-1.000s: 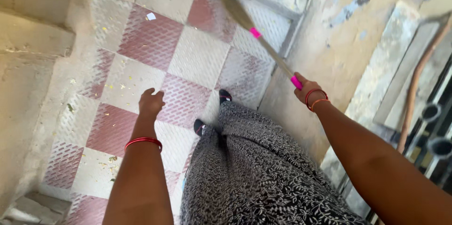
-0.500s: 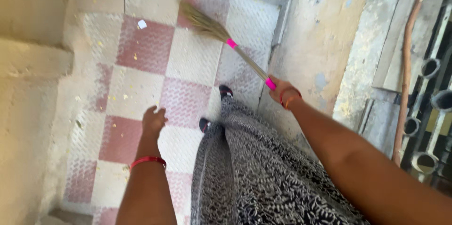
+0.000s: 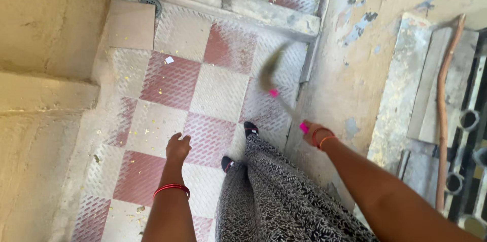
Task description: The person sweeps the tiled floor using a broom and a dustpan, moving a bucket and lifting a floor tile to collect debris underneath it.
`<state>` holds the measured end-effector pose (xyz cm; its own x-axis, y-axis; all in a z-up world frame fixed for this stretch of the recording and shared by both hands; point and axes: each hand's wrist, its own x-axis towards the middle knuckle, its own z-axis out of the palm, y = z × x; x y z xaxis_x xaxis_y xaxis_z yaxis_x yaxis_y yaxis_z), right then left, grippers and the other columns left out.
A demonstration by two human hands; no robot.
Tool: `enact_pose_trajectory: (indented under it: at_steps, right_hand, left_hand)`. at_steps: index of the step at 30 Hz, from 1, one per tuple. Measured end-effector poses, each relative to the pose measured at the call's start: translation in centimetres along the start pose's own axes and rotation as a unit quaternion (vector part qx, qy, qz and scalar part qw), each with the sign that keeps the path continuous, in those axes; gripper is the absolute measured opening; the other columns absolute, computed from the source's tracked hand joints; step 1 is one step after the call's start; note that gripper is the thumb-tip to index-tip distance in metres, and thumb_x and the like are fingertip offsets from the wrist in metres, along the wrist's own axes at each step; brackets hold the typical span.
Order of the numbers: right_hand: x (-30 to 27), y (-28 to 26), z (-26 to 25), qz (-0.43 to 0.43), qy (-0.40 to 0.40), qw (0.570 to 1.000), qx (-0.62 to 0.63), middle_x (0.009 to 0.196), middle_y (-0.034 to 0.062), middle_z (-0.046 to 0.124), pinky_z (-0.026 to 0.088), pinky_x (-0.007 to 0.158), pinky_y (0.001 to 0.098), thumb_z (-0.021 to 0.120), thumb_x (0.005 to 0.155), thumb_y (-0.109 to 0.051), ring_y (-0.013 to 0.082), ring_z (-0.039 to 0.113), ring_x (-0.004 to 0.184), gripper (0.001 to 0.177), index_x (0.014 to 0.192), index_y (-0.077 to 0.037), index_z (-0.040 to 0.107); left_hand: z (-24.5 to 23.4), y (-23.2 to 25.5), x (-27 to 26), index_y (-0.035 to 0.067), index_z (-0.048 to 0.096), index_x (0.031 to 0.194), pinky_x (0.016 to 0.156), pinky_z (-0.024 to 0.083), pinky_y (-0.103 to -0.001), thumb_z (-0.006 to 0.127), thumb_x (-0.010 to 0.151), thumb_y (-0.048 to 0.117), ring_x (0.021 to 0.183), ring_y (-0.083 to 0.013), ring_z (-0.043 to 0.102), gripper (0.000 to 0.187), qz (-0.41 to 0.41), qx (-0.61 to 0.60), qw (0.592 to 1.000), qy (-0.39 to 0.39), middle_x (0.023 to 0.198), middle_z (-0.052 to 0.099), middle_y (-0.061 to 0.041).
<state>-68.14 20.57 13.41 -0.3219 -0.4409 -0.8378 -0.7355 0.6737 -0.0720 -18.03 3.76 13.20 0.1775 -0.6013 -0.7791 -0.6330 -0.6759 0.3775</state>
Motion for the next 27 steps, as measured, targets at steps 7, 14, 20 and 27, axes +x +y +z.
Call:
enact_pose_trajectory:
  at_steps: [7,14,20,27]
  right_hand:
    - [-3.9,-6.8,-5.9,-0.129,0.011,0.986,-0.106,0.098,0.0223,0.073,0.058,0.083,0.0520,0.060,0.094,-0.028,0.0414,0.072,0.089,0.075,0.160,-0.038,0.026]
    - [-2.0,-2.0,-6.8,0.057,0.102,0.993,0.002,0.107,0.0261,0.071,0.056,0.089,0.0535,0.056,0.095,-0.023,0.0442,0.069,0.101,0.067,0.158,-0.034,0.034]
    - [2.9,4.9,-6.4,0.121,0.062,0.991,0.000,0.115,0.0230,0.074,0.058,0.087,0.0504,0.054,0.099,-0.027,0.0403,0.071,0.106,0.042,0.140,-0.018,0.057]
    - [-1.9,1.4,-10.2,0.041,0.009,0.999,0.000,0.106,0.0227,0.073,0.059,0.083,0.0499,0.058,0.092,-0.022,0.0404,0.072,0.090,0.072,0.158,-0.036,0.033]
  left_hand:
    - [0.8,6.5,1.6,0.007,0.053,0.148,0.077,0.057,-0.038,0.065,0.092,0.034,0.080,-0.0242,0.074,0.064,-0.003,0.003,1.000,-0.008,0.101,0.077,-0.019]
    - [4.5,13.7,4.0,0.005,0.054,0.146,0.070,0.057,-0.037,0.066,0.088,0.032,0.074,-0.0235,0.071,0.065,0.038,-0.046,0.998,-0.019,0.094,0.076,-0.019]
    - [12.8,19.5,6.2,0.001,0.057,0.141,0.098,0.050,-0.038,0.066,0.088,0.037,0.109,-0.0326,0.068,0.065,0.171,0.008,0.985,-0.036,0.117,0.071,-0.024]
    - [16.5,24.5,4.2,0.002,0.057,0.141,0.113,0.042,-0.039,0.064,0.090,0.038,0.134,-0.0369,0.055,0.063,0.202,0.071,0.975,-0.063,0.143,0.058,-0.023]
